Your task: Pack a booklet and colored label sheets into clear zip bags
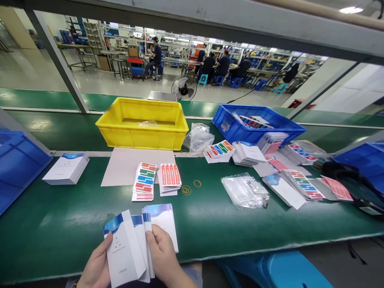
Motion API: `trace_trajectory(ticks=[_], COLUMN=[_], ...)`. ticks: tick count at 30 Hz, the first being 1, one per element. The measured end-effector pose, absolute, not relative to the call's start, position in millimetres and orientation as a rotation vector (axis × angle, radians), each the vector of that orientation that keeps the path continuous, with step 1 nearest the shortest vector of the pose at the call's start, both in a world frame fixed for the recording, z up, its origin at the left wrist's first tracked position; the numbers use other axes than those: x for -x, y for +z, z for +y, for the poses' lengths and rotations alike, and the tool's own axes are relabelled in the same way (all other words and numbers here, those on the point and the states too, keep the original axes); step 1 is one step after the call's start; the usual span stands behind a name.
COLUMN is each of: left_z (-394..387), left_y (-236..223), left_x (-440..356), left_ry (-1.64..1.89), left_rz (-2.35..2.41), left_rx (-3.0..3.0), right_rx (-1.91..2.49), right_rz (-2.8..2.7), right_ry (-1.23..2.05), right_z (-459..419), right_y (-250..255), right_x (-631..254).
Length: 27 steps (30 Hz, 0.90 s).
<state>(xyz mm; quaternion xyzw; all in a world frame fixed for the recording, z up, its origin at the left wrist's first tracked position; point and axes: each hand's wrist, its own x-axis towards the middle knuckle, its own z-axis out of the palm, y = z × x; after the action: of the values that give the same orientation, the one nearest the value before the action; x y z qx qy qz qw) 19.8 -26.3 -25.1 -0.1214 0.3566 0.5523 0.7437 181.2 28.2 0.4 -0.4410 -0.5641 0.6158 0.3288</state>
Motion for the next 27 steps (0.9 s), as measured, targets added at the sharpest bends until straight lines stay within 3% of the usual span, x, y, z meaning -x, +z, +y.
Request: trace_trajectory(ticks=[13, 15, 19, 27], left_z=[-22.2, -19.6, -16.3, -19.9], left_y=[-18.9, -14.6, -9.3, -12.9], left_x=[-11.2, -14.4, -21.0, -18.7], left_ry=[1.213, 1.210, 1.213, 1.210], left_rz=[0.831, 0.888, 0.944, 0.943], left_rx=[0.336, 0.351, 0.321, 0.314], right_rx=[1.412, 1.333, 1.025, 1.143], right_rz=[-1.563, -1.623, -1.632, -1.570], right_ry=[0.961, 1.137, 1.799, 1.812], right_z=[58.0, 54.6, 38.4, 32.0], right_y=[-6.6, -3.9, 5.6, 0.8], right_x=[-228.8, -223.6, -200.6, -186.6])
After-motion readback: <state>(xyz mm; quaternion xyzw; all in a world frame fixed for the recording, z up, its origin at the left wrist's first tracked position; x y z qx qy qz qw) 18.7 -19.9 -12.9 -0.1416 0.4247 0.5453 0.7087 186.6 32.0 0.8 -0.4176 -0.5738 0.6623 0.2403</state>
